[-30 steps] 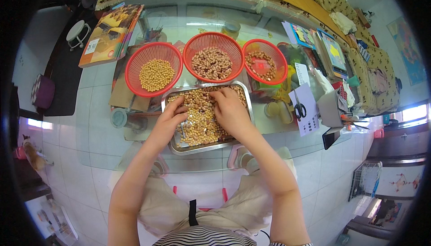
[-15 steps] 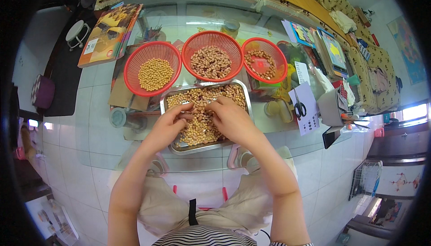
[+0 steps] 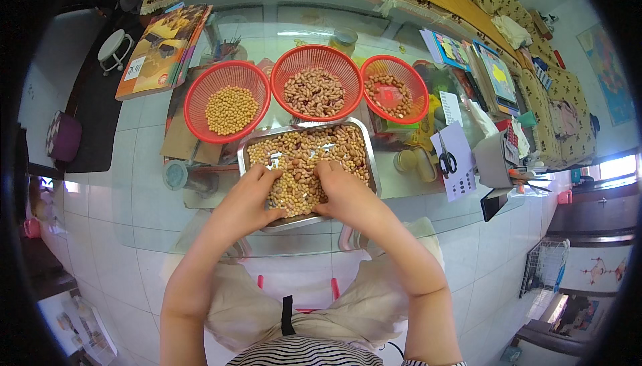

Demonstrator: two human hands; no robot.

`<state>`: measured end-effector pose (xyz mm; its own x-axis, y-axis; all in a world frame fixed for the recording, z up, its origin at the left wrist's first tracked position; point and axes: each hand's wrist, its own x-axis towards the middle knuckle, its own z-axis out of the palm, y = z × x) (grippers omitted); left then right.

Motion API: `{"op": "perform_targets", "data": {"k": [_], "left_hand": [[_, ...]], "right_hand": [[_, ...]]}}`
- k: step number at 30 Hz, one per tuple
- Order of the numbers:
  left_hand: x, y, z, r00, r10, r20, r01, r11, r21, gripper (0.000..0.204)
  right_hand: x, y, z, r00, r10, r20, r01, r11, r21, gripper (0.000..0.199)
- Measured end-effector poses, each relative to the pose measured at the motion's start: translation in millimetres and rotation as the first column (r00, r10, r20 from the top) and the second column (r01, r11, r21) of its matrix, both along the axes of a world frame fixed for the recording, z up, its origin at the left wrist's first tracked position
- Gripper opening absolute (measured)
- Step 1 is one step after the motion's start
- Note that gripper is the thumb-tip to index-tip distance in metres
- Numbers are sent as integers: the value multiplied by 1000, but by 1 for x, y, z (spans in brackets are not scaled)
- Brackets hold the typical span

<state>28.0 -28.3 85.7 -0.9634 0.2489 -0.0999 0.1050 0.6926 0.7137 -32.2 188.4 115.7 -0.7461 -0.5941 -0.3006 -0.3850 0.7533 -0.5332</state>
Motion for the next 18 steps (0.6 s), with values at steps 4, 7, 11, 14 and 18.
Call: {"op": "perform_targets", "data": {"k": [4,7,11,14,18], "left_hand": [[1,4,2,999,9,48,-12,998,58,59],[1,7,-9,1000,-1,14,-1,992,130,55],[3,13,-20,999,31,-26,-27,990,139,50],[3,21,-24,995,69,-75,-57,987,153,48],[3,25,-30,984,113,-135,-88,980,179,46]], "right_hand": [[3,-7,-4,1000,-14,-10,14,1000,-21,52],[4,-9,-9,999,-19,-28,17,999,-47,51],[5,-13,-13,999,-31,-20,29,994,-101,47],[7,-14,-22,996,-51,-77,40,990,-139,45],[5,-18,-31,995,-92,-46,78,967,-242,42]]}}
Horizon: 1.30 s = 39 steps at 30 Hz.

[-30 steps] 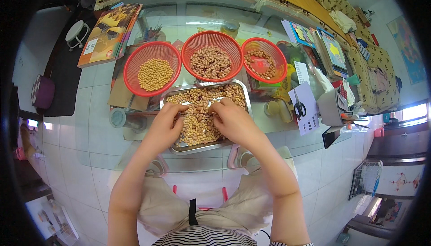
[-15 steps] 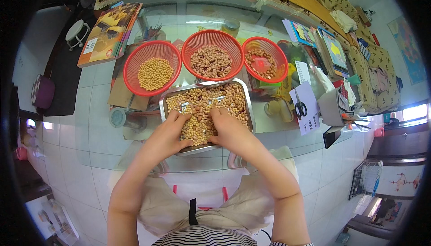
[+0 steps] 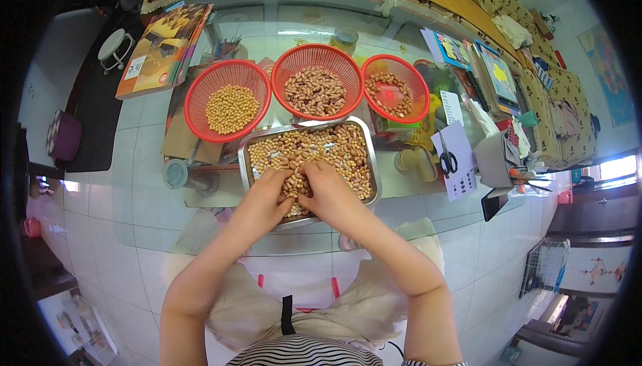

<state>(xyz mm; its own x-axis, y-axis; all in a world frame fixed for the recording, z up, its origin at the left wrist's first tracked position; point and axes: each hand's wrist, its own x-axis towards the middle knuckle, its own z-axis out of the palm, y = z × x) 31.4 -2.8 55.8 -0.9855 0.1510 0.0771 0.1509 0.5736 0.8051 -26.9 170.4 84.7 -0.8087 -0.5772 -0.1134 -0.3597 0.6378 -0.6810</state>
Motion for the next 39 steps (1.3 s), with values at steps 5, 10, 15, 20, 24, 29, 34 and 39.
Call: {"op": "perform_targets", "data": {"k": [5,10,15,20,24,29,34,39], "left_hand": [[-6,4,9,964,32,263,-100,963,249,46],[-10,4,3,902,11,431,-217,875,432,45],[-15,10,-4,796,-163,583,-546,223,808,35],[-19,10,1,779,-334,531,-568,-17,823,31],[-22,12,5,742,-368,560,-620,-57,783,31],[-26,8,-13,721,-427,546,-639,-104,762,31],[-27,11,1,717,-390,577,-661,-118,741,29],[-26,11,-11,720,-470,511,-628,-128,768,28]], "right_hand": [[-10,0,-1,984,-69,167,79,995,-54,39],[-13,2,5,973,-114,201,131,989,-74,39],[-8,-4,28,988,-108,110,119,987,-107,36],[-1,-7,29,998,-3,-66,-8,986,-166,34],[4,-11,38,999,25,-48,-35,974,-222,33],[4,-10,48,993,44,-108,-68,970,-234,30],[-4,-4,60,996,-51,-78,36,982,-188,26],[-8,0,52,985,-59,-165,42,994,-106,23]]}}
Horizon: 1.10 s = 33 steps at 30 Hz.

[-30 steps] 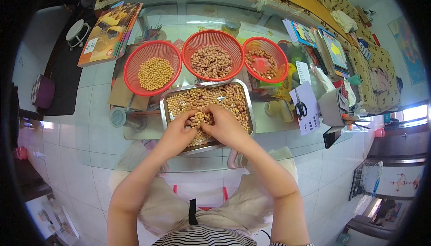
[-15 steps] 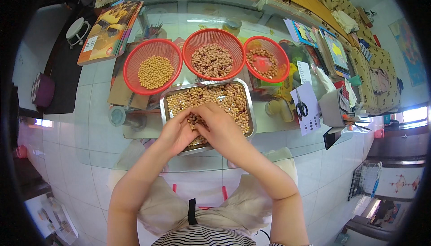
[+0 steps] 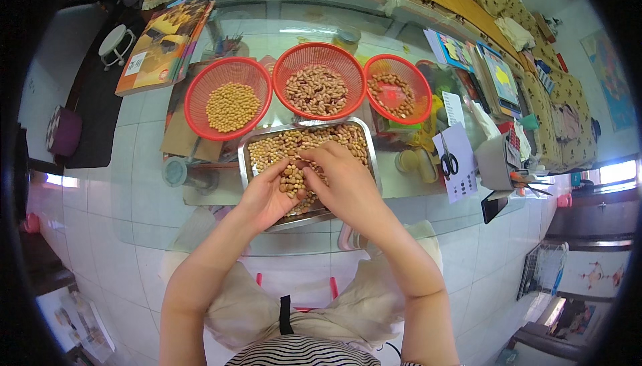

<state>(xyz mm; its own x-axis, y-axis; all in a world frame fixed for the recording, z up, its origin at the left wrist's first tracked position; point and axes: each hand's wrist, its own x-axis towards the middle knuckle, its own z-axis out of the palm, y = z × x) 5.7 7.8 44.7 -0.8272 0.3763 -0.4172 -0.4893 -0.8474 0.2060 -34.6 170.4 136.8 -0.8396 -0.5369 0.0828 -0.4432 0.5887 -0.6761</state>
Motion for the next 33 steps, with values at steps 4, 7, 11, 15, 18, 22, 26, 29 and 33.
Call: {"op": "perform_targets", "data": {"k": [4,7,11,15,18,22,26,29,33], "left_hand": [[1,1,0,999,-45,-28,45,999,-2,29],[2,1,0,995,-86,-54,87,996,9,31],[1,3,4,996,-78,-49,78,997,-15,33],[1,1,7,998,-45,-43,43,999,-33,34],[0,-3,3,999,-40,2,40,999,0,33],[-1,-4,7,1000,12,22,-12,1000,-6,33],[-1,-6,14,998,59,3,-59,998,7,32],[-1,-6,16,993,118,24,-118,992,33,31],[0,-5,12,987,149,61,-150,988,17,31]], "right_hand": [[-2,-3,-13,999,-8,46,8,1000,-16,23],[-6,-2,-22,976,-29,216,44,997,-65,21],[-10,-5,-26,901,-84,425,167,973,-162,18],[-20,-5,-30,909,-170,381,295,907,-299,17],[-40,3,-31,861,-202,466,404,828,-388,17],[-55,6,-36,861,-131,492,441,675,-592,41],[-36,-2,-28,941,-198,274,315,810,-495,42],[-21,-5,-13,997,21,73,-1,962,-274,33],[-9,-10,-23,964,95,-249,-115,991,-68,27]]}}
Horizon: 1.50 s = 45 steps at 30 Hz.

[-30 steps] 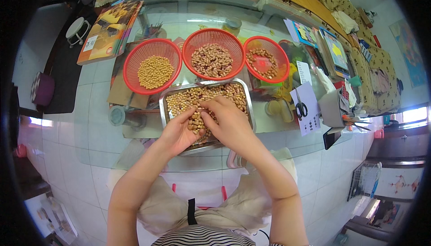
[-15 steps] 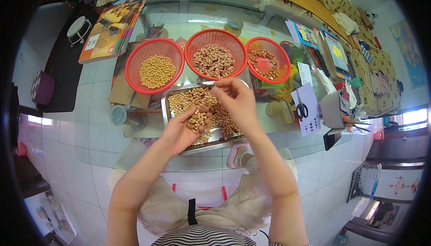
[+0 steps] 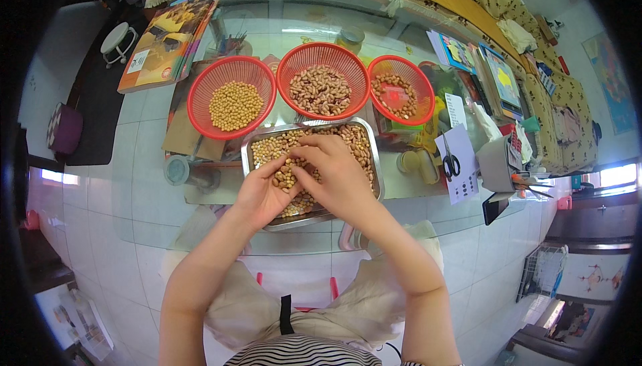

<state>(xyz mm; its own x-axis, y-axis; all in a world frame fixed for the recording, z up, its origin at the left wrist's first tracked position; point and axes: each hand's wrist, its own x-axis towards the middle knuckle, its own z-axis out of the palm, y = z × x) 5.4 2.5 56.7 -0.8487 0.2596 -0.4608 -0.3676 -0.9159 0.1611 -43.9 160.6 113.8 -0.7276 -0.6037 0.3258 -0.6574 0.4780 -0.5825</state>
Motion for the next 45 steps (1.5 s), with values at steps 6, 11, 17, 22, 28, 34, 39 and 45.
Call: {"op": "perform_targets", "data": {"k": [6,11,17,22,28,34,39,45], "left_hand": [[0,1,-3,999,6,-39,-5,1000,28,32],[-1,1,0,998,-10,-58,11,1000,22,35],[-2,-1,-1,998,-21,-65,26,997,79,36],[-3,-2,-6,998,-16,-64,21,996,85,38],[-2,-2,2,996,-8,-89,17,995,100,36],[-2,-2,4,997,16,-77,-10,997,70,37],[0,-5,11,992,19,-126,-7,996,91,37],[4,-8,19,995,0,-95,4,999,48,39]], "right_hand": [[4,-3,-2,1000,-15,-28,16,1000,11,20],[2,-5,1,997,-79,-5,79,995,-58,15],[-27,10,0,863,-247,440,405,859,-313,11],[-51,19,-3,733,-102,673,506,743,-438,33],[-33,16,7,861,-100,498,189,973,-132,39],[-13,-5,-13,724,52,688,310,866,-392,25],[-10,-7,-21,357,281,891,451,783,-428,41],[-10,-9,-25,134,509,850,618,628,-473,43]]}}
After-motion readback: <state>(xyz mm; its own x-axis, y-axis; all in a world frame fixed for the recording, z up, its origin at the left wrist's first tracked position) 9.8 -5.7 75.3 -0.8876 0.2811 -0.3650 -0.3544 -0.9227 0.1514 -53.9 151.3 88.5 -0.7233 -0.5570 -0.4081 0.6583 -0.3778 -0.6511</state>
